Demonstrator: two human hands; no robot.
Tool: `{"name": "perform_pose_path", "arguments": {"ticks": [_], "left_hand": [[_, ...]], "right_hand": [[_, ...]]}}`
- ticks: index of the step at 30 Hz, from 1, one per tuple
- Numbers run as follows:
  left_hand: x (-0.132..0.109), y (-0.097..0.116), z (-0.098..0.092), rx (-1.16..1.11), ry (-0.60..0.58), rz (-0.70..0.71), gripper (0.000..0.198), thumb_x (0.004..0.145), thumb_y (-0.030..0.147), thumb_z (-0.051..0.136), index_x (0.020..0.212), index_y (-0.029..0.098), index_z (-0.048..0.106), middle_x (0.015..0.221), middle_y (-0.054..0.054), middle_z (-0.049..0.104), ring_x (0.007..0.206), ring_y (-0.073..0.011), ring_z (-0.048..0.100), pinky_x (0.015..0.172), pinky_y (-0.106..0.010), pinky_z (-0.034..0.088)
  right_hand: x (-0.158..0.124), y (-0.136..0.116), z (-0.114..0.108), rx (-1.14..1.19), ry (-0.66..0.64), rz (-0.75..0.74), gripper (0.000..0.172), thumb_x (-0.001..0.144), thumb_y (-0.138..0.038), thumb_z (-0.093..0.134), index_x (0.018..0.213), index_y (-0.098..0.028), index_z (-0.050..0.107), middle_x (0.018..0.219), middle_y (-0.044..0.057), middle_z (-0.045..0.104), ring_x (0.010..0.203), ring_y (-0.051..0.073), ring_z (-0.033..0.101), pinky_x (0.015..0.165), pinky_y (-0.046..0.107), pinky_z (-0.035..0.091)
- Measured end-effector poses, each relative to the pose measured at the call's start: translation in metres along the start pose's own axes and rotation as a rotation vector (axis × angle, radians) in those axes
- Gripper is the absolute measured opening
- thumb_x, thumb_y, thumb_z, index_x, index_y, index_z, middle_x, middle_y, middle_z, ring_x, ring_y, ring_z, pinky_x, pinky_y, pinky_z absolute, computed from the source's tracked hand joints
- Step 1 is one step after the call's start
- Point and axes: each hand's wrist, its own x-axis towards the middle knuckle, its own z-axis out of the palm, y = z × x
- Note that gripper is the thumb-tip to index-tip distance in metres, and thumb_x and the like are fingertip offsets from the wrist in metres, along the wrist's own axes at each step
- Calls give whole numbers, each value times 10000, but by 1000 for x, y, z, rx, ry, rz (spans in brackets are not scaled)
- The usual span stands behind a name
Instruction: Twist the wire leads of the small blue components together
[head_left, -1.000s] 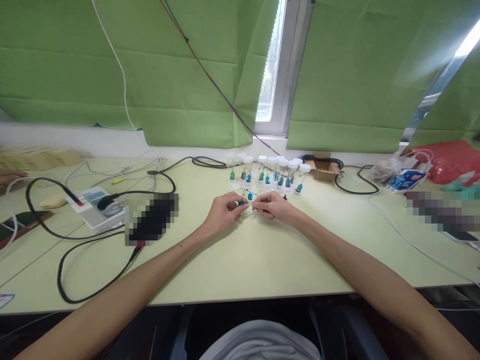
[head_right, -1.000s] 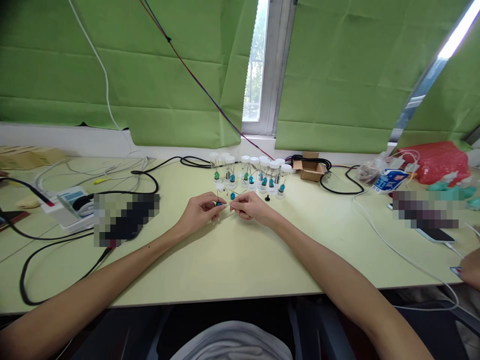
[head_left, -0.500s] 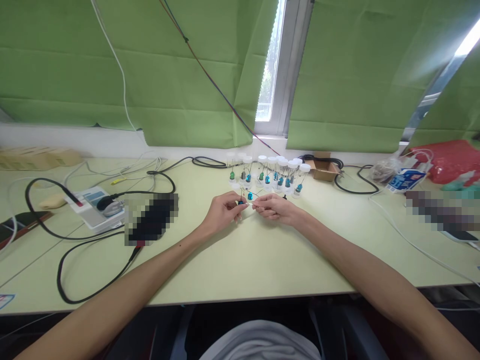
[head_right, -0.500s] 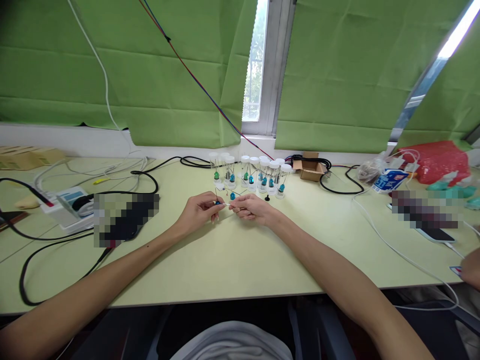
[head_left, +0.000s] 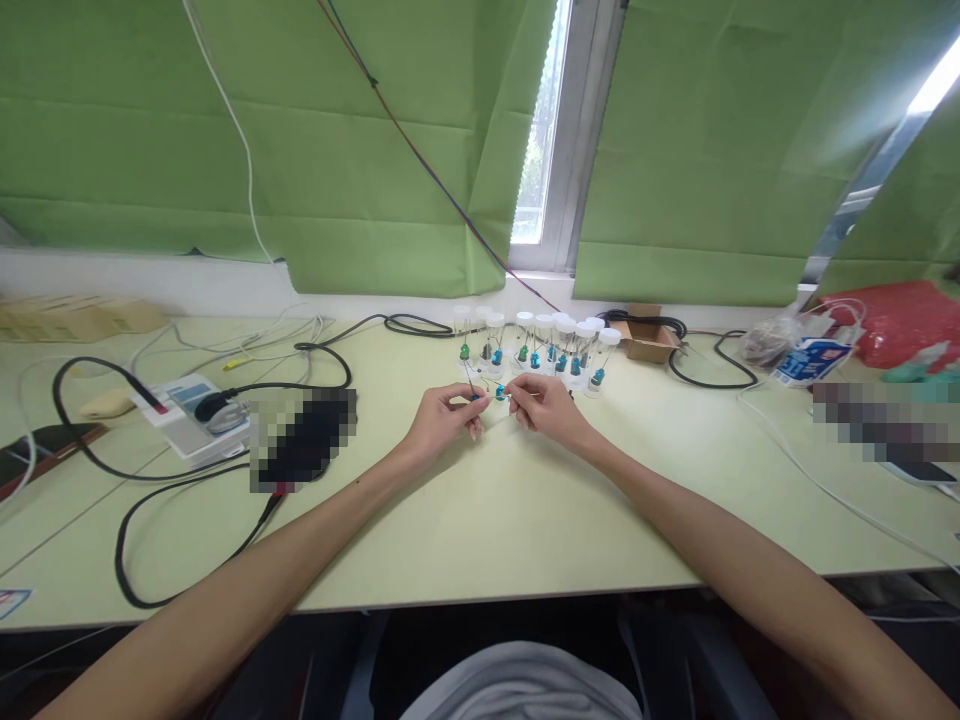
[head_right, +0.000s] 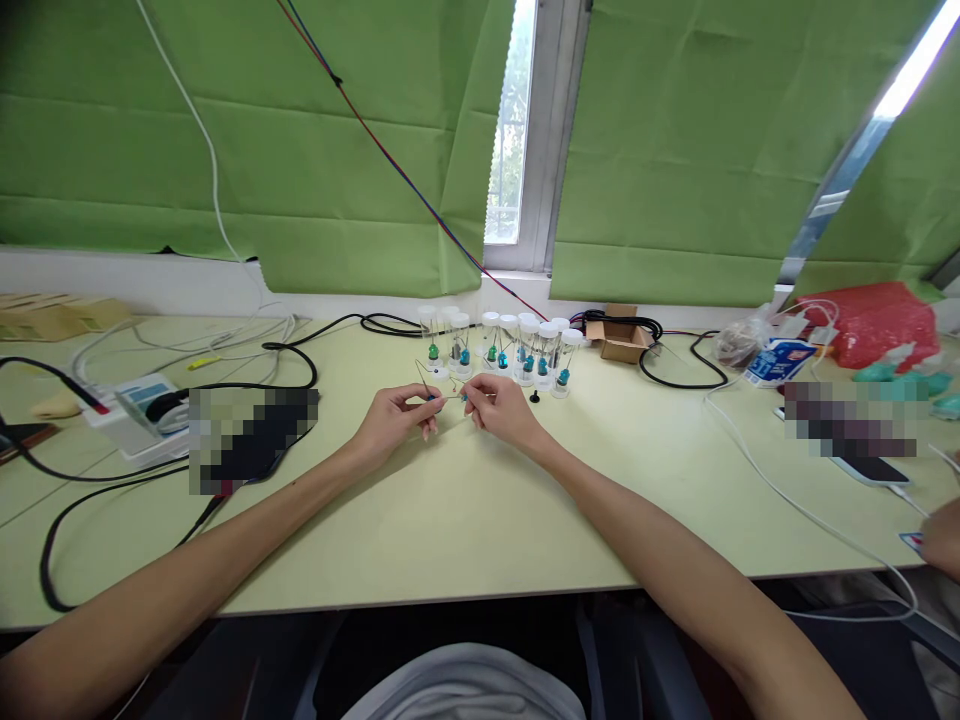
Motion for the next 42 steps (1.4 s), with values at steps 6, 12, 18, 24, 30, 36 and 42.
{"name": "perform_pose_path", "arguments": {"ticks": [6,12,18,24,30,36,42], "left_hand": [[0,-1,-1,-20,0,-5,283,702,408,751,801,153,678,629,-4,613,497,-113,550,521,-251,458],[-2,0,1,19,-34,-14,277,731,420,722,797,155,674,613,-3,615,479,-106,539,522,-248,454],[-4,0,2,45,-50,0,286,737,438,709,799,161,673,614,-10,611,479,-114,549,495,-250,470],[-5,-2,3,49,-49,22,318,719,468,711,794,162,668,660,-16,613,480,-119,562,484,-260,486],[-5,-3,4,57,-32,35,292,724,439,717,793,160,665,609,3,597,467,-122,563,480,-258,479],[-6,-3,5,90,-11,62,255,748,412,698,791,165,657,597,14,591,458,-121,555,478,-256,475],[-5,-1,4,126,24,26,277,740,427,696,813,163,651,584,10,598,458,-130,567,487,-258,485]], "right_hand": [[-1,11,0,-517,-3,-379,182,944,-289,492,907,-175,630,729,28,629,658,139,547,669,264,409],[2,13,-7,-603,-96,-463,254,986,-287,409,864,-176,602,759,52,612,678,150,533,658,251,390],[-1,11,-8,-637,-129,-419,299,979,-271,395,723,-188,526,652,17,527,601,133,448,610,245,326],[-2,12,-5,-660,-117,-330,355,967,-294,376,632,-197,442,582,-8,444,554,125,366,580,256,274],[-2,12,-5,-656,-104,-322,348,953,-290,389,619,-198,407,555,-26,379,531,117,305,556,253,247],[-1,13,-6,-677,-105,-313,350,957,-288,392,622,-192,430,549,-30,379,527,113,300,550,248,243],[-2,11,-6,-763,-105,-290,345,975,-319,391,687,-182,522,578,-6,482,537,116,371,566,245,255]]}}
